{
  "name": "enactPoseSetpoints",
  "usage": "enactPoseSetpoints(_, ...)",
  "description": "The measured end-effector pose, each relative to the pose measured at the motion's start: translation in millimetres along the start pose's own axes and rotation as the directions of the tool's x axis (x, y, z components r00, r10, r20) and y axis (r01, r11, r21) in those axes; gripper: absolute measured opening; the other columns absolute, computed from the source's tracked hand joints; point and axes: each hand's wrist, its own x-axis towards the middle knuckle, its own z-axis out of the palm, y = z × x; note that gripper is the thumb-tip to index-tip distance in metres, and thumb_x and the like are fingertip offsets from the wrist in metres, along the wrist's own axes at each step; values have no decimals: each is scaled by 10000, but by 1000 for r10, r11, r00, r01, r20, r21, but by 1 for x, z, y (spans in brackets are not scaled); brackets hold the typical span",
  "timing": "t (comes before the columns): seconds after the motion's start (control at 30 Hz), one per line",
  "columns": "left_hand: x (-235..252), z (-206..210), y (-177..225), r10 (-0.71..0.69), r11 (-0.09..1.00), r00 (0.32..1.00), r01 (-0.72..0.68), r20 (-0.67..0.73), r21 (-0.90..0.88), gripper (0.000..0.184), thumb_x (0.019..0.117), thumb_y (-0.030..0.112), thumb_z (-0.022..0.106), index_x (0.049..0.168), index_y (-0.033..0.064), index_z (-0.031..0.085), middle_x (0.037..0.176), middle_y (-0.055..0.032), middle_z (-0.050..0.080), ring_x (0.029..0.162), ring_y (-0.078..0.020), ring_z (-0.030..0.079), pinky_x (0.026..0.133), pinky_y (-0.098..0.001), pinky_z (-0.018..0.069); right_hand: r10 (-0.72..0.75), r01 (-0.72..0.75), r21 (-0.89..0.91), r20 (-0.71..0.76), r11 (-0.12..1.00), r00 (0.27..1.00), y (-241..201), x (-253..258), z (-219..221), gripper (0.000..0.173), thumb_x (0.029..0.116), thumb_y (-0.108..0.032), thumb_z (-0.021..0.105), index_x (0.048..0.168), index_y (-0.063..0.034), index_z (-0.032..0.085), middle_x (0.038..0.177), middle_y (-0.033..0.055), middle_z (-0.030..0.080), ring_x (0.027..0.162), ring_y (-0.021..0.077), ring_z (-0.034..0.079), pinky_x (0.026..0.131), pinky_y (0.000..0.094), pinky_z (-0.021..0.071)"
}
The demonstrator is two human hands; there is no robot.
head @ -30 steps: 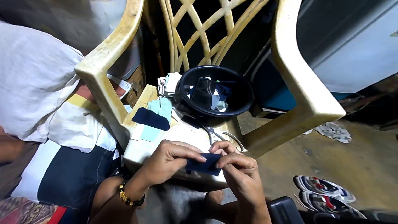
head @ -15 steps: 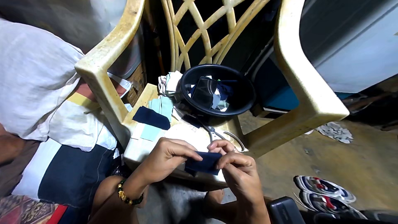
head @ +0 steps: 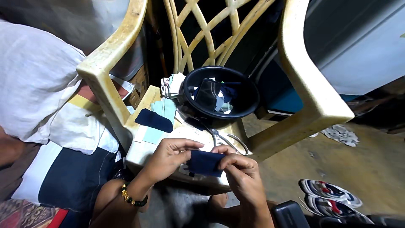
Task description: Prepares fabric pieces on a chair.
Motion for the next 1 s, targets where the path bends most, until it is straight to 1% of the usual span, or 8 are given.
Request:
enactPoseSetpoints(0.2,3,1,7,-292,953,955,287,-46,-93,155,998,-15,564,1063,25,699,924,23,732,761,-14,688,652,-174,573,77,-78,-20,-55,997,995,-3,-1,2,274,947,-30,551,845,-139,780,1005,-38,745,1012,27,668,885,190,541)
enactPoseSetpoints(0.33,5,0,7,-372,912,928,365,-4,-189,173,1031,1,507,1057,22,676,887,3,727,743,-42,702,663,-199,593,127,-128,-7,-84,992,988,-4,-1,3,322,922,2,498,814,-123,774,996,-20,748,1004,39,672,869,195,544)
enactPoseSetpoints(0.47,6,0,7,-369,910,929,359,-12,-206,176,1024,-14,504,1056,24,672,902,1,730,759,-42,703,676,-199,592,130,-131,-1,-95,991,987,-4,-1,4,330,927,6,492,823,-125,777,1002,-17,752,1002,36,678,861,191,549)
enactPoseSetpoints(0.6,6,0,8,-362,916,932,351,-21,-192,301,1034,56,382,1098,32,675,861,43,687,724,-28,663,654,-207,575,137,-138,-2,-98,990,986,-4,-1,4,341,931,1,476,825,-137,769,1007,-33,757,973,15,682,816,177,554)
enactPoseSetpoints(0.7,5,2,5,-297,949,953,288,-57,-125,165,978,30,581,1113,28,675,843,45,730,736,-16,682,665,-190,564,129,-130,-16,-62,991,990,-3,-1,2,341,930,-7,478,791,-124,767,1012,-24,756,984,24,677,831,181,551)
enactPoseSetpoints(0.8,3,1,1,-212,976,977,210,-28,-52,307,863,-102,676,1154,-12,641,897,17,749,783,-29,704,743,-205,589,142,-142,-5,10,990,990,-3,-1,-2,319,900,-64,458,735,-142,720,1023,-21,751,1014,38,664,846,194,525)
enactPoseSetpoints(0.93,2,0,0,-171,985,983,172,68,-10,337,868,-99,666,1185,-3,610,903,39,738,768,0,680,717,-174,565,141,-141,-11,77,990,987,-5,-1,-2,83,981,-251,604,954,-199,661,1017,-64,731,925,12,672,776,179,544)
enactPoseSetpoints(1.0,1,1,1,-140,990,988,139,61,10,313,872,-86,673,1169,-8,612,927,46,722,785,12,667,730,-164,561,125,-123,-46,58,991,990,-9,-3,5,126,901,-103,696,962,-180,617,982,-83,725,886,-1,684,755,165,567)
